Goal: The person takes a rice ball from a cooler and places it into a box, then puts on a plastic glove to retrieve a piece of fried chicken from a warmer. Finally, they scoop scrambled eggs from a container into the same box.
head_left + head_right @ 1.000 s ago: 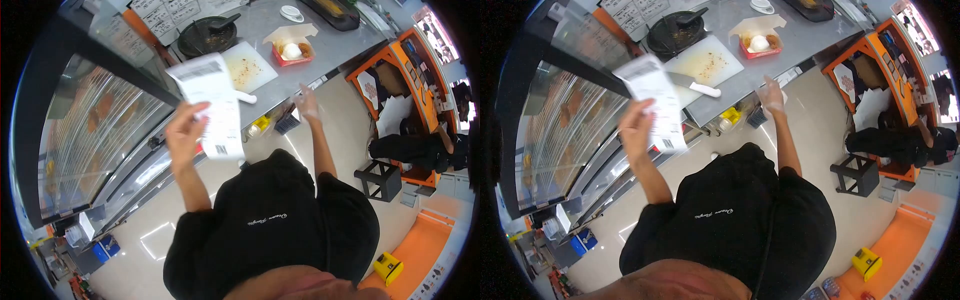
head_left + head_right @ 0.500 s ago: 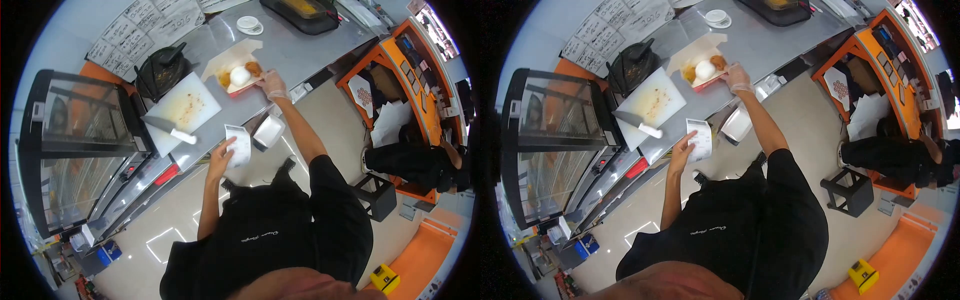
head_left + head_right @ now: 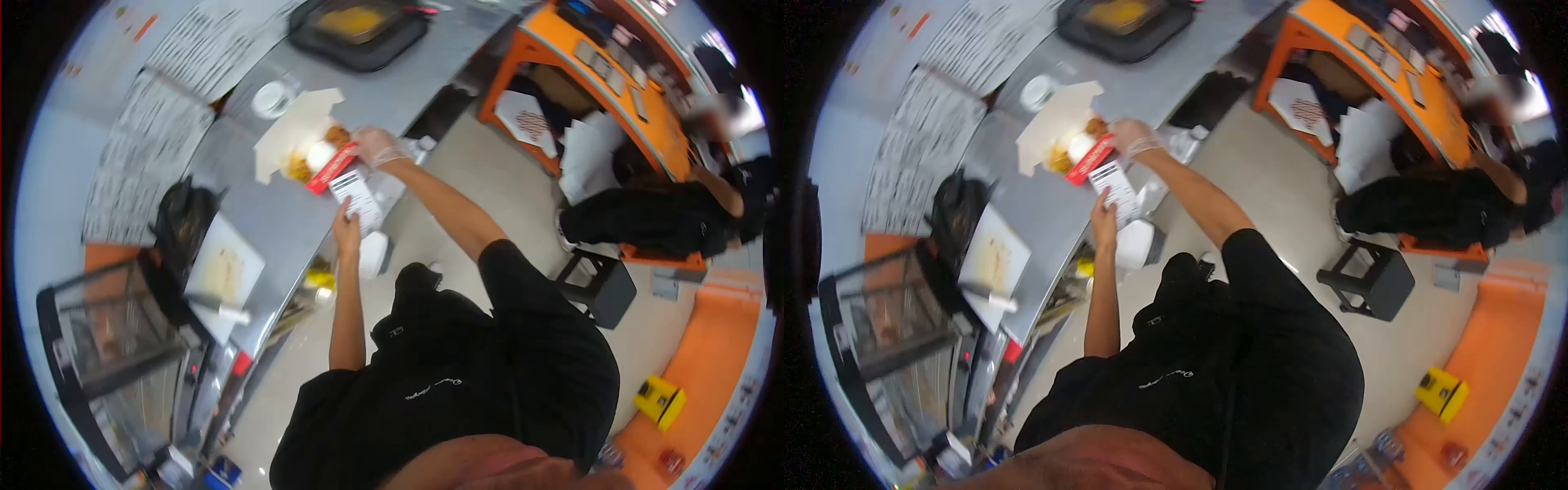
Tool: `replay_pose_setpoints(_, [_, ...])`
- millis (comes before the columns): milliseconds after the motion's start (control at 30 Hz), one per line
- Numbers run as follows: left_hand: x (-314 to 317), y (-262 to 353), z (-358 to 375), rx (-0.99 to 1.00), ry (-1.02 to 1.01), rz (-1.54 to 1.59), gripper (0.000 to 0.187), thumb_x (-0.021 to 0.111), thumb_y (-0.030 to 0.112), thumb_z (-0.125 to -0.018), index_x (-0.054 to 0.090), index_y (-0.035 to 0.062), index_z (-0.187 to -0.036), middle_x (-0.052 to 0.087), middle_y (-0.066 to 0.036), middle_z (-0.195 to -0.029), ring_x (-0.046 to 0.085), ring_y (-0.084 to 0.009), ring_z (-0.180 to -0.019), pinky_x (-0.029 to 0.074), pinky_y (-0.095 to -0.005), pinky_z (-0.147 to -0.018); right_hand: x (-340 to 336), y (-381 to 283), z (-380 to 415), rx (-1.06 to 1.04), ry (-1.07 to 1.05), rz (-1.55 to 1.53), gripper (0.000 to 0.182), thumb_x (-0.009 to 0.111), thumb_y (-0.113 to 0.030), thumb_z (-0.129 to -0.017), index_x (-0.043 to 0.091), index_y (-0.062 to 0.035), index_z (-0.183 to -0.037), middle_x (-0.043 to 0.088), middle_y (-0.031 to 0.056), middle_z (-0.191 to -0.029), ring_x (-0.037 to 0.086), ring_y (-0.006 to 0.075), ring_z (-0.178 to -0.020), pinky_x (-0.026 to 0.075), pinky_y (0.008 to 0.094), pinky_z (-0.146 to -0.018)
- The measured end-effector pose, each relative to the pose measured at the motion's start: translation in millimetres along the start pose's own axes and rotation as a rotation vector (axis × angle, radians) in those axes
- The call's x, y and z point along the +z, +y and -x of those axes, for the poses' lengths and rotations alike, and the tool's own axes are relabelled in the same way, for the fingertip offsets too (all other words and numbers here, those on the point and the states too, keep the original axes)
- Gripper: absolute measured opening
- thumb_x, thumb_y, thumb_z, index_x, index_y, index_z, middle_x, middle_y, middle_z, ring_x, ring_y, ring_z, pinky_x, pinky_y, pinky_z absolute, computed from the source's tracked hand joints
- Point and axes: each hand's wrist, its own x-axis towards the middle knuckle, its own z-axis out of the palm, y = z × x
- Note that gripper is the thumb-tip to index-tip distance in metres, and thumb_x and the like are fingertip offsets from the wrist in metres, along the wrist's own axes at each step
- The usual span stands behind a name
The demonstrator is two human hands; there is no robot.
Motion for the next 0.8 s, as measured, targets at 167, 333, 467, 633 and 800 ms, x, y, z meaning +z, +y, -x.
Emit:
replay_pose_setpoints(167, [56,28,-40,0.044,0.087,-0.297,0.046,0.058,-0.001,-0.080,0.058,-0.0042,-0.127,0.062,-0.021,-0.115,0.061,-0.0308,-0.099,0.047,-0.0347,-0.090,-23,39,-30,0.010,-0.017,0.009,0.034,0.065,-0.041,-0.083,0.068,-0.0088,-0.093,0.067,0.0142,-0.100,0.064,0.0309,-0.099,0.052,0.0419,-0.085])
replay_pose_setpoints(333, [111,25,-93,0.350,0.201,-0.661,0.046,0.062,0.006,-0.078,0.059,-0.0092,-0.122,0.058,-0.027,-0.107,0.055,-0.0432,-0.099,0.044,-0.0439,-0.094,-20,80,-69,0.038,-0.038,0.011,0.035,0.068,-0.042,-0.079,0.068,-0.0101,-0.093,0.067,0.0128,-0.100,0.065,0.0307,-0.097,0.054,0.0418,-0.083])
replay_pose_setpoints(467, [140,42,-142,0.166,0.093,-0.692,0.049,0.063,0.009,-0.079,0.057,-0.0089,-0.124,0.055,-0.031,-0.112,0.054,-0.0449,-0.102,0.042,-0.0466,-0.095,-24,109,-100,-0.051,-0.068,-0.024,0.030,0.067,-0.038,-0.078,0.068,-0.0115,-0.091,0.065,0.0110,-0.094,0.067,0.0298,-0.089,0.055,0.0421,-0.076])
replay_pose_setpoints(633, [157,77,-180,-0.018,0.060,-0.800,0.052,0.065,0.015,-0.083,0.055,-0.0046,-0.130,0.057,-0.029,-0.114,0.056,-0.0450,-0.103,0.044,-0.0479,-0.092,-39,130,-120,-0.127,-0.087,-0.115,0.023,0.065,-0.033,-0.080,0.067,-0.0125,-0.090,0.065,0.0080,-0.093,0.066,0.0294,-0.085,0.054,0.0406,-0.075])
replay_pose_setpoints(800, [176,60,-212,0.187,0.121,-0.843,0.048,0.062,0.017,-0.085,0.057,0.0066,-0.131,0.063,-0.023,-0.112,0.061,-0.0392,-0.098,0.049,-0.0486,-0.084,-26,155,-129,-0.180,-0.020,-0.311,0.025,0.065,-0.034,-0.078,0.068,-0.0108,-0.084,0.064,0.0128,-0.086,0.067,0.0335,-0.084,0.055,0.0445,-0.071])
